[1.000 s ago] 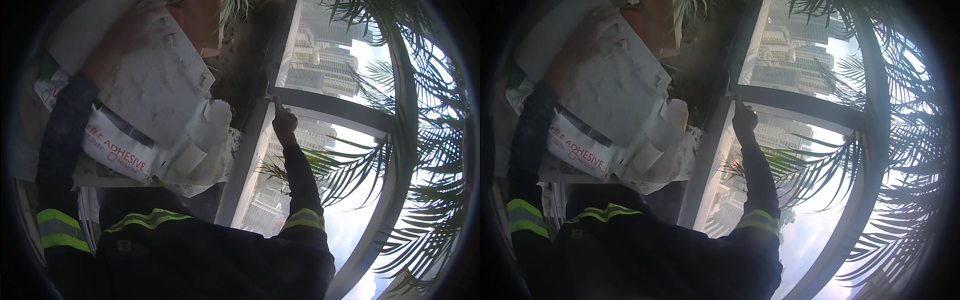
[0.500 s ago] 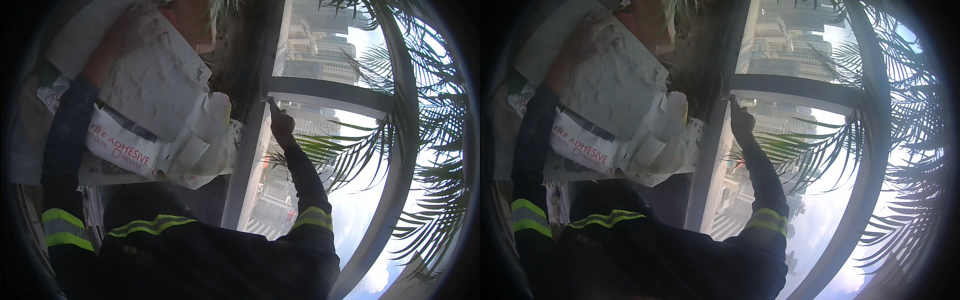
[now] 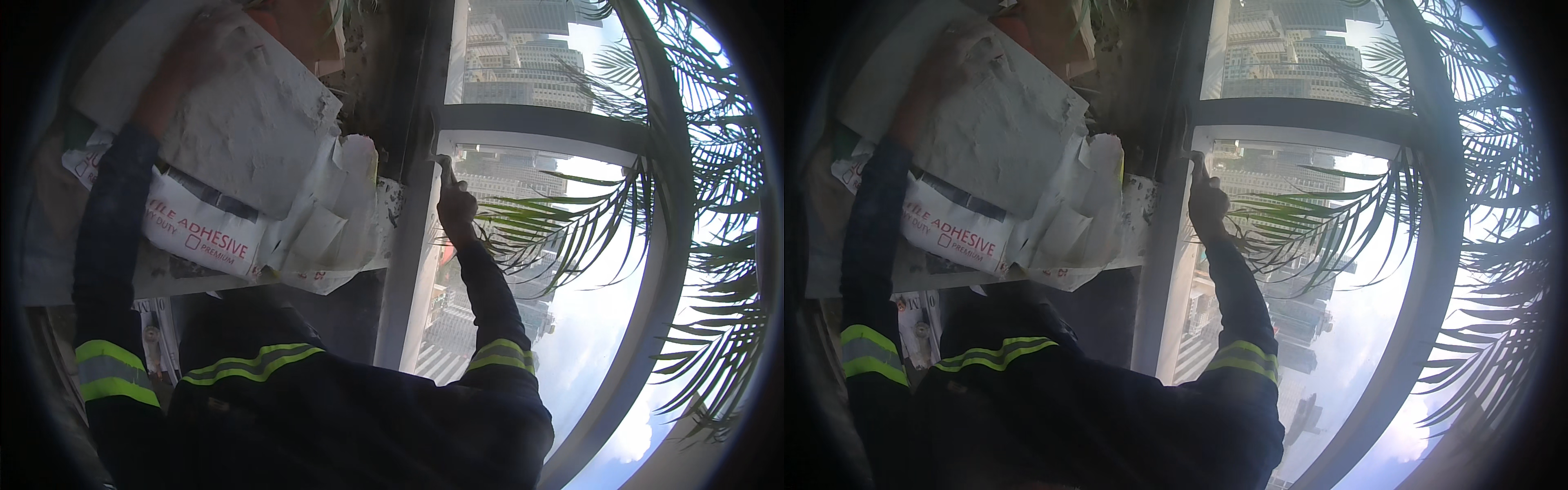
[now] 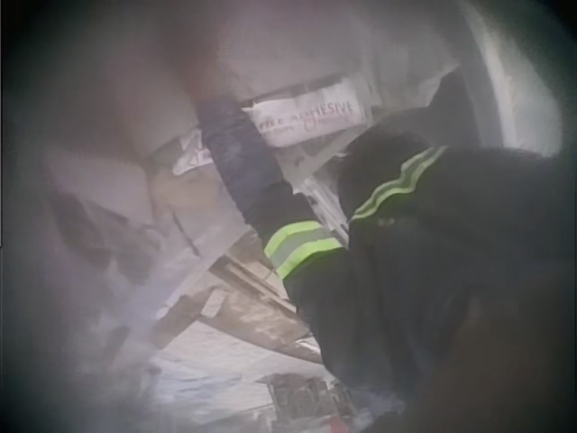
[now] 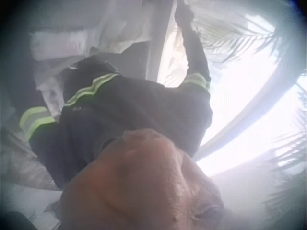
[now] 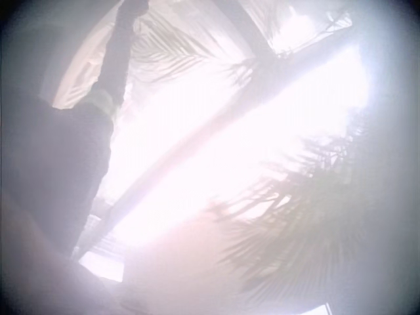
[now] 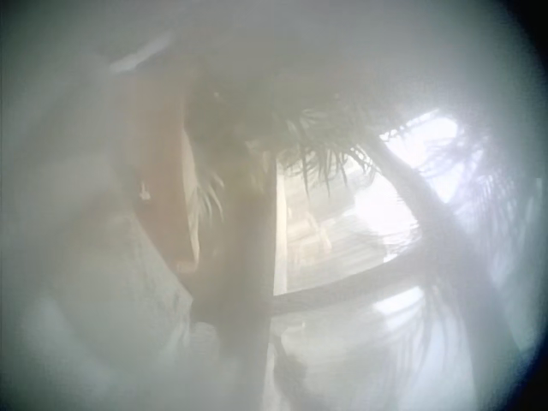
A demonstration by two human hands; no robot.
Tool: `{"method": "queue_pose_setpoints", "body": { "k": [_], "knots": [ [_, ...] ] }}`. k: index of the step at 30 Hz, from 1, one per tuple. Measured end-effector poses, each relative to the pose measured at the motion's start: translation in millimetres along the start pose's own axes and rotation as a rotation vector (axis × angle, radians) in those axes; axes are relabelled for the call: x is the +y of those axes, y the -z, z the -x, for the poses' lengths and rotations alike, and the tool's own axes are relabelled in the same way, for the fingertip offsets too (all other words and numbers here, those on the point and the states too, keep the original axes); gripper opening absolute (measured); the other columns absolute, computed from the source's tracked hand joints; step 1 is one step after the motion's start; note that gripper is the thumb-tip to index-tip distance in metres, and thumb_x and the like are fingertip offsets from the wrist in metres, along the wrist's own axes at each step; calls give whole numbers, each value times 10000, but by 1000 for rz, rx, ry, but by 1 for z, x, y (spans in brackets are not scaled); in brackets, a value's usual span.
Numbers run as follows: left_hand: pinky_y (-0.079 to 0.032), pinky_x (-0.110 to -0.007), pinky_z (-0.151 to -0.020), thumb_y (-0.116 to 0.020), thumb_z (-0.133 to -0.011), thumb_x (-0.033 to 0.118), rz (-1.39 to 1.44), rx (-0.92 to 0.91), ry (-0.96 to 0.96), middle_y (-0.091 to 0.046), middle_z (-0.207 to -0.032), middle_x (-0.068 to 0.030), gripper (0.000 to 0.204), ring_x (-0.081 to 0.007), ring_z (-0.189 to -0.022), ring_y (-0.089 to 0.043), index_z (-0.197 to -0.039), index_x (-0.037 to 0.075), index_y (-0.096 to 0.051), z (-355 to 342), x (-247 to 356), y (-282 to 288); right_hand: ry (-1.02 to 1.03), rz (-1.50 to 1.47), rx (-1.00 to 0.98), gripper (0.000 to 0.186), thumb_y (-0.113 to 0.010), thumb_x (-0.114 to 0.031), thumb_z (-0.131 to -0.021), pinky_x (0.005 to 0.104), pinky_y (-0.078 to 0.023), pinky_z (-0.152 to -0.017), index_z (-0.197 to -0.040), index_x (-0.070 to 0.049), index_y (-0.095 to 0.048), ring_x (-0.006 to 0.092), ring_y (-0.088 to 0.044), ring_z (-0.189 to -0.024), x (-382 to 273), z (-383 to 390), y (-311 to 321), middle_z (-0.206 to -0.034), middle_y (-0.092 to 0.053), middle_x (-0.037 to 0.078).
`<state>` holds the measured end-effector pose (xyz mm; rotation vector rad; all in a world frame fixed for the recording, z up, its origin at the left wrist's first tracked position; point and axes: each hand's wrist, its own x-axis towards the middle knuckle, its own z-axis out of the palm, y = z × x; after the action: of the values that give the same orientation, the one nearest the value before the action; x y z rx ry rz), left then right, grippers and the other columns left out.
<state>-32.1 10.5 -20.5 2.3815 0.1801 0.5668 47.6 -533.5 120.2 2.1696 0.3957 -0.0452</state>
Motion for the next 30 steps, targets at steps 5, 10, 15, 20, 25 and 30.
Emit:
{"method": "queue_pose_setpoints", "body": {
  "k": [5, 10, 15, 20, 25, 30],
  "knots": [
    [-376, -459, -1157, -701, -917, 345, -80, 48, -76, -554, -1478, -202, 449, -399, -1372, -496, -1267, 70, -646, -6, -28, -22, 47, 100, 69, 816, -610, -150, -932, 379, -564, -459, -1635, -247, -209, 211, -671, -553, 13, 16, 4, -865, -619, 94],
    [-367, -460, -1166, -729, -901, 339, -34, 35, -86, -550, -1484, -208, 492, -404, -1374, -496, -1300, 65, -636, -5, -21, -17, 110, 93, 101, 853, -650, -147, -900, 381, -556, -451, -1636, -274, -239, 193, -652, -530, 7, 60, -34, -803, -606, 83],
    [-368, -451, -1164, -743, -895, 370, -77, 73, -84, -571, -1464, -195, 516, -381, -1358, -518, -1304, 69, -651, -2, -28, -24, 54, 83, 60, 876, -659, -132, -890, 385, -569, -476, -1633, -271, -215, 225, -686, -578, 27, 51, 7, -856, -615, 89],
    [-378, -443, -1151, -702, -929, 415, -17, 74, -48, -615, -1411, -174, 489, -354, -1318, -551, -1269, 64, -670, -3, -30, -21, 139, 105, -12, 795, -656, -123, -891, 389, -582, -498, -1593, -245, -304, 233, -701, -597, 14, 74, 8, -876, -627, 109],
    [-380, -443, -1147, -698, -931, 410, -7, 69, -79, -618, -1402, -174, 480, -354, -1312, -553, -1263, 64, -673, -3, -17, -14, 59, 102, 35, 806, -658, -130, -888, 397, -581, -494, -1593, -308, -310, 251, -696, -585, 29, 72, 2, -893, -653, 104],
    [-382, -442, -1143, -695, -933, 404, 2, 63, -74, -622, -1393, -174, 471, -354, -1307, -556, -1257, 64, -675, 0, -15, -11, 119, 145, -7, 853, -645, -126, -901, 402, -577, -496, -1618, -356, -244, 271, -708, -607, 33, 63, 23, -900, -662, 104]
  ]
}}
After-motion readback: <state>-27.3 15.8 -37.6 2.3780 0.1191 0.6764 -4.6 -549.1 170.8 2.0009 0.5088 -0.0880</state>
